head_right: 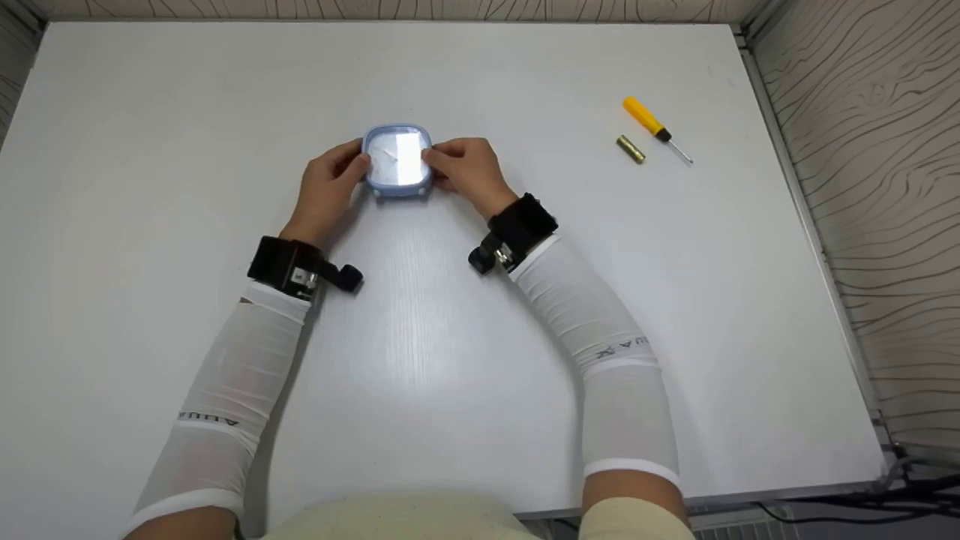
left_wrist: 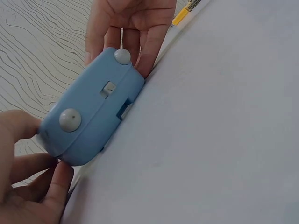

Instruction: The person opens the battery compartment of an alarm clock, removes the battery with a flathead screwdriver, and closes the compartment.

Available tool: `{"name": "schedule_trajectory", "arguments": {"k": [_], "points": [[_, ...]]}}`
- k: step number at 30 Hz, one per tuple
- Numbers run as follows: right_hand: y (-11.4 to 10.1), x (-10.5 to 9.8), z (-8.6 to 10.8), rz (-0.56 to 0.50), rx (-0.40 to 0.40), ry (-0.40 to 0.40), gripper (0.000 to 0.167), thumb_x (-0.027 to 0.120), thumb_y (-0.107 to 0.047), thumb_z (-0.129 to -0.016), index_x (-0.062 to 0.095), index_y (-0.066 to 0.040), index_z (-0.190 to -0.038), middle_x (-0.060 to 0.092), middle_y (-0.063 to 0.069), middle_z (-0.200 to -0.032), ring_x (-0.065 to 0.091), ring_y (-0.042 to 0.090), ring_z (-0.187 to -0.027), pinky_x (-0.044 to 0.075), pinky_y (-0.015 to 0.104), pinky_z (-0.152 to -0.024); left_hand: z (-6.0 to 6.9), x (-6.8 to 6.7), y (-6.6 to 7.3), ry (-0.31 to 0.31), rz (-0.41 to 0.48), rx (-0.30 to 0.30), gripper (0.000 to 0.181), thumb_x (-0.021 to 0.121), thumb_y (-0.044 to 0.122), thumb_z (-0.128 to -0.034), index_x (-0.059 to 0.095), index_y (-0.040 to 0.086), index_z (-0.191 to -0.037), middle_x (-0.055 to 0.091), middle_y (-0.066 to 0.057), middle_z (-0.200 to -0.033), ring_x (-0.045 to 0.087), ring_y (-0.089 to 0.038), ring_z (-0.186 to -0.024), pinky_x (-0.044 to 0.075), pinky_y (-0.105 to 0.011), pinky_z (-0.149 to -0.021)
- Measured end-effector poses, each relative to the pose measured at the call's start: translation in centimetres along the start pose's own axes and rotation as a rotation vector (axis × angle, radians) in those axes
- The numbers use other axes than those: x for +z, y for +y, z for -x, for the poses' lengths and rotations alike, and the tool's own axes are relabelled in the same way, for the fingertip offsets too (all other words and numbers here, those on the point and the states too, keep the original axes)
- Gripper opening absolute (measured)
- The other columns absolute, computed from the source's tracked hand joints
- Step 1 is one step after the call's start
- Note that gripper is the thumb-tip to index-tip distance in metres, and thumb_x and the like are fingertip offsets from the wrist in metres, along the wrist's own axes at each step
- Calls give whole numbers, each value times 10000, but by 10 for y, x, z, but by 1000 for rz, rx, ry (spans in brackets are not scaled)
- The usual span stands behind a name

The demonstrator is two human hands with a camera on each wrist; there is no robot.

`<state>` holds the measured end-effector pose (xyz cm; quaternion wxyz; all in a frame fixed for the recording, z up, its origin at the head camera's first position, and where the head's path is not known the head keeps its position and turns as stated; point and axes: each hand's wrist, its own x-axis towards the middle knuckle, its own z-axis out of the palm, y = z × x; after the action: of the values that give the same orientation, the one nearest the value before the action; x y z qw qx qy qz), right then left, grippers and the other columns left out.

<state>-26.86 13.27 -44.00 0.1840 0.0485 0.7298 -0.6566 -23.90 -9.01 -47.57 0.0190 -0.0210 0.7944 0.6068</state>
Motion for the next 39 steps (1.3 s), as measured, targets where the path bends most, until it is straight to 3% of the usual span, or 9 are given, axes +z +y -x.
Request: {"name": "schedule_trajectory", "arguments": {"k": [8, 20, 39], "points": [[4, -1, 0, -6, 10, 4, 394, 676, -135, -973, 614, 92, -1289, 651, 202, -1191, 687, 238, -1027, 579, 317, -885, 1, 1, -2, -1, 10, 2, 495, 554, 314, -1051, 512, 73, -1481, 531, -72, -1477, 450, -125, -1375, 332, -168, -1107], [3, -2, -1, -89, 24, -34, 395, 697, -84, -951, 611, 106, -1286, 630, 233, -1236, 702, 254, -1017, 558, 365, -937, 2, -2, -4, 8, 14, 14, 475, 542, 302, -1057, 509, 94, -1483, 533, -56, -1464, 478, -119, -1330, 361, -201, -1096], [1, -5, -2, -58, 11, -29, 420, 715, -98, -938, 605, 104, -1290, 630, 245, -1251, 702, 261, -1022, 554, 364, -948, 0, -2, -3, 9, 56, 20, 464, 546, 276, -1058, 501, 93, -1481, 545, -71, -1422, 535, -129, -1243, 412, -194, -1030]]}}
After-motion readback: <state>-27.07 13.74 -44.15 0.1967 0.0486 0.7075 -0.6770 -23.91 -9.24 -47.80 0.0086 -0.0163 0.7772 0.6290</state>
